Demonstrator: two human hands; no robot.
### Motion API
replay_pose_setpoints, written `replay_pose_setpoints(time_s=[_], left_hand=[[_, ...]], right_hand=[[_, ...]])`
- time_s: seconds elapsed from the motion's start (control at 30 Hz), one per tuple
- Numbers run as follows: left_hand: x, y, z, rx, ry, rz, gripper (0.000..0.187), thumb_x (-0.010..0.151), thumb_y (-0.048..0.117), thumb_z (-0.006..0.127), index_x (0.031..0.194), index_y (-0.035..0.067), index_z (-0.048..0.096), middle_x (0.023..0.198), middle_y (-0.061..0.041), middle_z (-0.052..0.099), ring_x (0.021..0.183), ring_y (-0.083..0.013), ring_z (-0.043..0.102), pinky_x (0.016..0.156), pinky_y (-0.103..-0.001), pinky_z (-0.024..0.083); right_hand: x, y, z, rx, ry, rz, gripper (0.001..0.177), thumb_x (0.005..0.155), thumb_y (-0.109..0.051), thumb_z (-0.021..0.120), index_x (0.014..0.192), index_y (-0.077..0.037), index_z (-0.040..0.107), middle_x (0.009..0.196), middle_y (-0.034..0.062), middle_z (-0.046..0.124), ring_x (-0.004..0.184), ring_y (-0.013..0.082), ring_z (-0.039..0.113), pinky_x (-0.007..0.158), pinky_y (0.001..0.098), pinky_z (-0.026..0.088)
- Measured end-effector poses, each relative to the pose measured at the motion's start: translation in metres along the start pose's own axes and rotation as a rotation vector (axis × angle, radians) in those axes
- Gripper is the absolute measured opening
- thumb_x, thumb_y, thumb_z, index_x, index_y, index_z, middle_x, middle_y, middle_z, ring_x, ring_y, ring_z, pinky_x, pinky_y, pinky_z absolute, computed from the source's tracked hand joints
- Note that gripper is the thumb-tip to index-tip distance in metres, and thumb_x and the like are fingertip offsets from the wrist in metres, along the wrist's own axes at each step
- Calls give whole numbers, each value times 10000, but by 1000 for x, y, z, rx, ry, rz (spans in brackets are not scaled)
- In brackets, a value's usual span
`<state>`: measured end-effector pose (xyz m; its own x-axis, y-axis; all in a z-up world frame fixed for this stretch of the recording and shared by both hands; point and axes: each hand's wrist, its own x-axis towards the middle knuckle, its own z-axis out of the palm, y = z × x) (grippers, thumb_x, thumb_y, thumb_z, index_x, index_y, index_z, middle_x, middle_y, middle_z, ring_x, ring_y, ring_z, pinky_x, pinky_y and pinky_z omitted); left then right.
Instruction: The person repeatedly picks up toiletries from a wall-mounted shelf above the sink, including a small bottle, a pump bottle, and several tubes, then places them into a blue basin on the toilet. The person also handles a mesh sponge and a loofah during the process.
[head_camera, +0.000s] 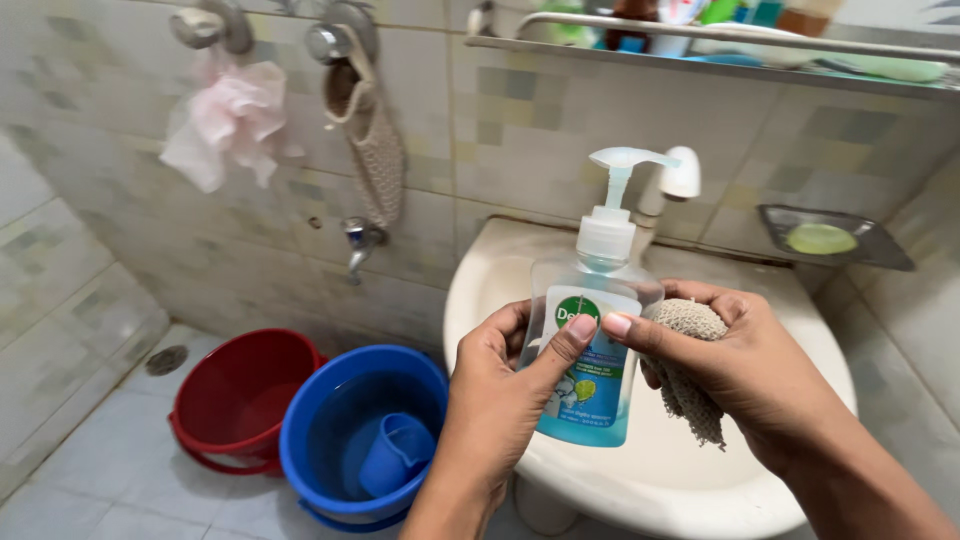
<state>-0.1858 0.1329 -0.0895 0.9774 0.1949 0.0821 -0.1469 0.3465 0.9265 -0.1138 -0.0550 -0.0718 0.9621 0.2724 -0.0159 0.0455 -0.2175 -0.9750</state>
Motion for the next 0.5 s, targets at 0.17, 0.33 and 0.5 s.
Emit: replay_pose_setpoints(time_s=[0.17,0.33,0.5], left_hand=[[-19,20,-35,15,73,18,466,829,278,782,1175,-27,711,1070,-95,788,910,-125,737,792,-278,598],[-43,48,-75,44,168,57,460,833,291,778,1164,-23,716,1045,-95,792,889,-119,738,769,-272,599],[-73,78,-120,54,246,104,471,840,304,769,1167,-32,714,1019,-82,797,870,-107,739,755,-264,597]], right_hand=[[1,-12,41,16,-60,-2,520,766,-318,899,1156,-25,719,730,100,731,562,171,655,462,311,497],[1,-28,91,-14,-136,-30,506,789,-315,901,1141,-4,715,714,110,682,548,183,607,459,328,467],[-9,-47,150,-12,-214,-59,475,803,-305,889,1117,12,723,758,91,693,628,169,625,534,318,483]])
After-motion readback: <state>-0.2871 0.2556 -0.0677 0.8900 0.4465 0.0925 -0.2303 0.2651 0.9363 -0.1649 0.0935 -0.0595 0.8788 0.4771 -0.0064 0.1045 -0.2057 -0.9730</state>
